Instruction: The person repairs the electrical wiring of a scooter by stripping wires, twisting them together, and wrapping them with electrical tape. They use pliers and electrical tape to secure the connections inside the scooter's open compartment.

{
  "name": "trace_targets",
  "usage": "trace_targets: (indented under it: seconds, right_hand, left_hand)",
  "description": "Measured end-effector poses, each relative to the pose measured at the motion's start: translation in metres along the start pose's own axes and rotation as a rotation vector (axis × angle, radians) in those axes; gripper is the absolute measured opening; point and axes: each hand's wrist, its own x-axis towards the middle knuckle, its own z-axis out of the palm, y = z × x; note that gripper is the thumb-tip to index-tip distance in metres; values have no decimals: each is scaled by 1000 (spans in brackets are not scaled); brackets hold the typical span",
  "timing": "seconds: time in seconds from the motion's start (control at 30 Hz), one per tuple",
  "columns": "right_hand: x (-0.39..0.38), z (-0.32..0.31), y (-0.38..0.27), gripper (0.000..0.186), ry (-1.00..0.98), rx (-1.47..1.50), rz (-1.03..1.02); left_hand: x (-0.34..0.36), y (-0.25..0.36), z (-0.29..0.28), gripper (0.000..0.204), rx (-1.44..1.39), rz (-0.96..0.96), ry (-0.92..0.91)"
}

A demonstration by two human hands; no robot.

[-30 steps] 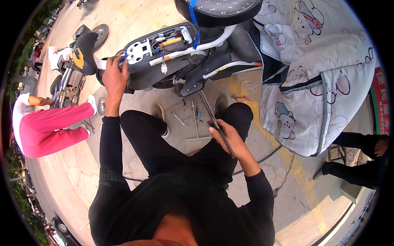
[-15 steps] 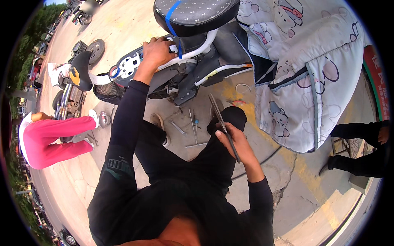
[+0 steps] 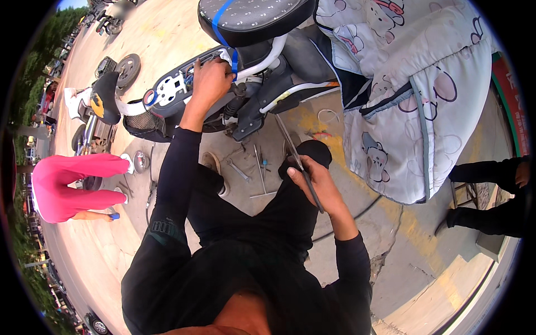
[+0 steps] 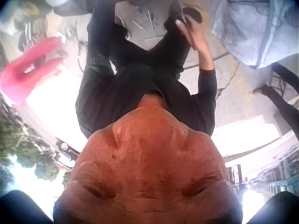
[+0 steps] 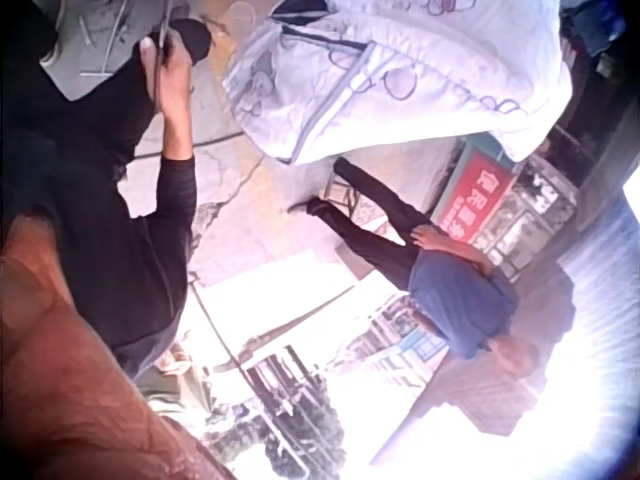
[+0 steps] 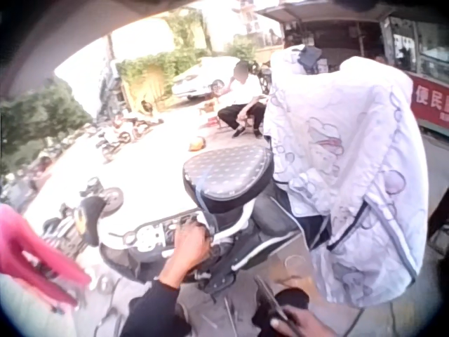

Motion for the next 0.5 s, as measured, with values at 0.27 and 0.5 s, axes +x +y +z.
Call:
trace_targets:
  seconds: [0.27,0.5]
  right_hand:
    - [54,-19,-17,51,-174,-194,-13]
    - [132,-30,-75,59,-355,-627,-63]
  left_hand:
    - [-84,22,5,29,-1026,-500,82]
    - [-95,3,14,30,-1627,-667,-193]
